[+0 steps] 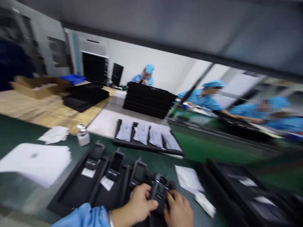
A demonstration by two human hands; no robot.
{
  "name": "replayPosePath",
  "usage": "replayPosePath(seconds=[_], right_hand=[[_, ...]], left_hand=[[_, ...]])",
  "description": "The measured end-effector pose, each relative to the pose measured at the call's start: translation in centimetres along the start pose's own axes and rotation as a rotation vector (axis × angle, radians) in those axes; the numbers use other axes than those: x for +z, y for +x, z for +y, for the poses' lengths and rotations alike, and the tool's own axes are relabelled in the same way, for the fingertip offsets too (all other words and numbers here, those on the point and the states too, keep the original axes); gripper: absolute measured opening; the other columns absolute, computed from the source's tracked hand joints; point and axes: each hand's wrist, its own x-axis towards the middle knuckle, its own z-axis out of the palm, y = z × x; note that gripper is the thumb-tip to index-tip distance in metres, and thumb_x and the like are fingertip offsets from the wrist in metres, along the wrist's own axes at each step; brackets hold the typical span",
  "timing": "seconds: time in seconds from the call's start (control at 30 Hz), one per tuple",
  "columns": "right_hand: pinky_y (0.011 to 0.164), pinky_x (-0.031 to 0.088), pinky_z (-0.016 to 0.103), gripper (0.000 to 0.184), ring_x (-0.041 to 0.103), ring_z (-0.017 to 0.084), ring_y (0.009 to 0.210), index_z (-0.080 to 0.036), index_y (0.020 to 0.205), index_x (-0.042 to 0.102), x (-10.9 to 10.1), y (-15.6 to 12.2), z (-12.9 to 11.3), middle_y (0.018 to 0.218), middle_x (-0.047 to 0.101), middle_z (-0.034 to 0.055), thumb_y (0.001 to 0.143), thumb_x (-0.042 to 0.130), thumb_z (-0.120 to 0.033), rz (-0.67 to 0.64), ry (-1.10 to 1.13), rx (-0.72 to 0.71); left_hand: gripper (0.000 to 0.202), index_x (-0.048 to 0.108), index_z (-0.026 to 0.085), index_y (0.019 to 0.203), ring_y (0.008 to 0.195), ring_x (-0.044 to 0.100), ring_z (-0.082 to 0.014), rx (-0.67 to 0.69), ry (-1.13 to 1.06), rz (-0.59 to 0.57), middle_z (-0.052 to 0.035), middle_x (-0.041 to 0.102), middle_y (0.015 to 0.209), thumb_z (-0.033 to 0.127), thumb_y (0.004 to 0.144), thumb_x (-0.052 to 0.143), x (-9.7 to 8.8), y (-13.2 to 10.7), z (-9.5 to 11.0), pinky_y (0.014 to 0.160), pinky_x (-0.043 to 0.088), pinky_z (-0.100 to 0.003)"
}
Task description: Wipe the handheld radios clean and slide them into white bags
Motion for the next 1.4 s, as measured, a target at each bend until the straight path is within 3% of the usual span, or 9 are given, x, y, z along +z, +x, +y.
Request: replayPosePath(seconds=[0.13,0.27,0.37,0.53,0.67,0.8,1.0,1.2,1.4], right_hand=[[0.086,0.044,0.045,0.037,0.054,0.033,0.103,-0.022,0.106,0.07,-2.1,1.7,-2.1,0.114,0.062,0.0123,0.073,0.055,-0.012,-0.126,-0.16,0.118],[0.092,0.04,0.044,0.028,0.049,0.031,0.106,-0.021,0.098,0.067,-3.7,3.2,-3.0,0.113,0.06,0.0098,0.073,0.059,-0.012,-0.24,-0.087,0.21],[0.098,0.035,0.053,0.033,0.046,0.031,0.109,-0.021,0.104,0.065,-4.4,3.2,-2.9,0.116,0.059,0.009,0.072,0.06,-0.014,-0.297,-0.029,0.25],[0.101,0.023,0.069,0.032,0.044,0.035,0.113,-0.018,0.1,0.065,-4.0,3.4,-3.3,0.113,0.06,0.0125,0.07,0.056,-0.01,-0.339,-0.046,0.312],[0.101,0.022,0.071,0.026,0.041,0.037,0.118,-0.016,0.092,0.065,-3.5,3.1,-4.0,0.111,0.06,0.0145,0.072,0.051,-0.008,-0.341,-0.039,0.364],[0.101,0.021,0.071,0.032,0.037,0.037,0.123,-0.018,0.102,0.064,-3.4,2.5,-4.4,0.118,0.058,0.0156,0.075,0.049,-0.008,-0.315,-0.017,0.406],[0.099,0.02,0.074,0.044,0.036,0.037,0.12,-0.019,0.112,0.061,-3.5,3.3,-4.1,0.118,0.055,0.0151,0.072,0.051,-0.006,-0.37,-0.013,0.352],[0.096,0.021,0.077,0.042,0.041,0.035,0.113,-0.019,0.105,0.063,-4.0,5.0,-3.8,0.111,0.056,0.0133,0.068,0.051,-0.002,-0.468,-0.056,0.266],[0.098,0.023,0.072,0.046,0.042,0.034,0.114,-0.018,0.112,0.059,-3.9,4.7,-4.0,0.117,0.053,0.0142,0.069,0.052,-0.004,-0.507,-0.066,0.232]], left_hand=[[0.044,0.059,0.014,0.092,0.047,0.043,-0.0072,0.028,0.037,-0.106,0.0042,0.053,0.065,0.041,0.062,0.076,0.0,0.5,0.2,0.037,0.032,-0.017],[0.05,0.061,0.013,0.097,0.051,0.046,-0.0081,0.049,0.059,-0.114,0.001,0.056,0.069,0.049,0.065,0.077,-0.2,0.6,0.9,0.039,0.033,-0.016],[0.054,0.063,0.013,0.097,0.053,0.049,-0.0099,0.033,0.072,-0.104,-0.0026,0.061,0.071,0.051,0.063,0.08,-0.2,0.5,1.3,0.039,0.035,-0.016],[0.052,0.064,0.014,0.099,0.054,0.049,-0.0102,0.036,0.088,-0.08,-0.0037,0.063,0.074,0.05,0.065,0.08,-0.1,0.4,1.4,0.039,0.036,-0.016],[0.051,0.063,0.014,0.102,0.055,0.049,-0.0095,0.045,0.111,-0.066,-0.0041,0.063,0.077,0.048,0.068,0.078,0.0,0.4,1.4,0.04,0.037,-0.016],[0.05,0.063,0.014,0.102,0.055,0.049,-0.0092,0.045,0.124,-0.067,-0.0041,0.064,0.078,0.046,0.068,0.078,0.1,0.1,1.8,0.04,0.038,-0.016],[0.051,0.063,0.013,0.096,0.052,0.047,-0.008,0.02,0.073,-0.052,-0.0023,0.062,0.073,0.045,0.062,0.082,0.2,-0.5,2.8,0.038,0.036,-0.016],[0.052,0.062,0.013,0.095,0.052,0.047,-0.0076,0.02,0.025,-0.042,-0.0021,0.062,0.073,0.044,0.06,0.084,-0.1,-0.7,3.0,0.038,0.036,-0.015],[0.054,0.063,0.012,0.094,0.049,0.046,-0.0068,0.007,-0.017,-0.064,-0.0016,0.061,0.069,0.045,0.059,0.085,-0.4,-0.6,3.0,0.037,0.034,-0.015]])
